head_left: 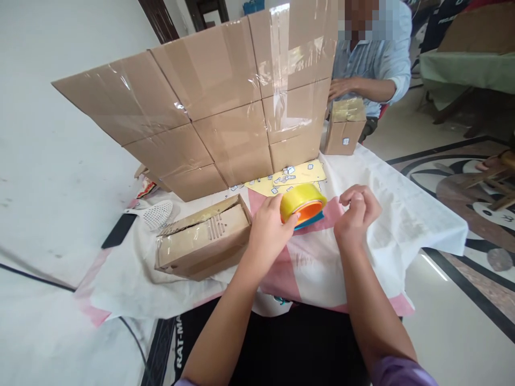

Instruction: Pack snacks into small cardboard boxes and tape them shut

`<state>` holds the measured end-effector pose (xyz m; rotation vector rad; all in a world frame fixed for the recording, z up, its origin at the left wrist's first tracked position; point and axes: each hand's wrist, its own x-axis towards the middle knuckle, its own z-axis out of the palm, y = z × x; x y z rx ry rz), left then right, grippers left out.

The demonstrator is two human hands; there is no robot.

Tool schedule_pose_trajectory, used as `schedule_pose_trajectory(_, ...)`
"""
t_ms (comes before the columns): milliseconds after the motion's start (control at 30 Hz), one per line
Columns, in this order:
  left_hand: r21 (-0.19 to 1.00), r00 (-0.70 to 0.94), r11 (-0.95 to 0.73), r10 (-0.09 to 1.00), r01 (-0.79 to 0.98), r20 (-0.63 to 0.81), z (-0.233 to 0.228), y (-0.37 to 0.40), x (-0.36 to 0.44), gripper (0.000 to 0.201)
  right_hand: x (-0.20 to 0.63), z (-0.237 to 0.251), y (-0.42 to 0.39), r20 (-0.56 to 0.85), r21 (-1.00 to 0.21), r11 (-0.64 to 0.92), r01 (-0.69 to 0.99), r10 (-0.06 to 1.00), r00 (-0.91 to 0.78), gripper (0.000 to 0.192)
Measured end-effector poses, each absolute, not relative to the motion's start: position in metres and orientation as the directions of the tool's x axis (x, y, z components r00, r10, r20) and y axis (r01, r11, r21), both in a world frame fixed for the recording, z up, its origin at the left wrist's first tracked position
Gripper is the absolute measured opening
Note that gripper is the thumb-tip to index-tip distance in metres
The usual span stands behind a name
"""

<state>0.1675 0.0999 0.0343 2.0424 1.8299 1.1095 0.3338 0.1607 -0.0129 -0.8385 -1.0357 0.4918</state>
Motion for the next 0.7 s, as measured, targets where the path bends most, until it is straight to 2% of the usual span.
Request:
schedule_pose_trajectory(67,0.573,-0.114,-0.229,0.858,0.787,0.500,0.035,0.102,0.172,0.044,0.319,-0.013,0.145,0.606,-0.743,0.669,-0.009,0.679,0.415,0.032)
schedule_pose_trajectory(133,0.562,-0.168,-0.260,0.784,0.785,0.598,0.036,0.102,0.177,0.044,0.298,-0.015,0.131,0.610,-0.712,0.691,-0.126,0.697,0.377,0.025)
schedule_pose_trajectory(167,0.548,-0.178,-0.280,0.748,0.788,0.639,0.037,0.101,0.179,0.043,0.288,-0.016,0.125,0.601,-0.713,0.680,-0.171,0.718,0.350,0.028)
schedule_pose_trajectory(233,0.492,-0.134,-0.337,0.702,0.803,0.699,0.039,0.097,0.181,0.041,0.272,-0.017,0.117,0.565,-0.760,0.611,-0.222,0.790,0.239,0.039)
schedule_pose_trajectory(300,0.420,0.011,-0.422,0.716,0.803,0.698,0.042,0.091,0.178,0.041,0.265,-0.017,0.115,0.486,-0.824,0.501,-0.263,0.865,0.124,0.042)
schedule_pose_trajectory(400,0.431,0.203,-0.511,0.786,0.744,0.584,0.046,0.079,0.168,0.046,0.270,-0.016,0.122,0.377,-0.844,0.384,-0.375,0.921,0.096,0.041)
schedule_pose_trajectory(500,0.545,0.116,-0.401,0.869,0.737,0.482,0.048,0.068,0.163,0.048,0.283,-0.015,0.133,0.342,-0.831,0.351,-0.431,0.934,0.103,0.037)
schedule_pose_trajectory(567,0.614,0.065,-0.290,0.930,0.734,0.362,0.047,0.064,0.166,0.048,0.290,-0.013,0.138,0.327,-0.820,0.347,-0.456,0.937,0.125,0.031)
schedule_pose_trajectory(633,0.668,0.095,-0.207,0.975,0.715,0.201,0.043,0.063,0.174,0.045,0.296,-0.011,0.139,0.318,-0.789,0.359,-0.499,0.933,0.168,0.029)
schedule_pose_trajectory(700,0.702,0.126,-0.171,0.985,0.691,0.116,0.037,0.065,0.183,0.034,0.301,-0.010,0.138,0.326,-0.752,0.378,-0.539,0.925,0.193,0.032)
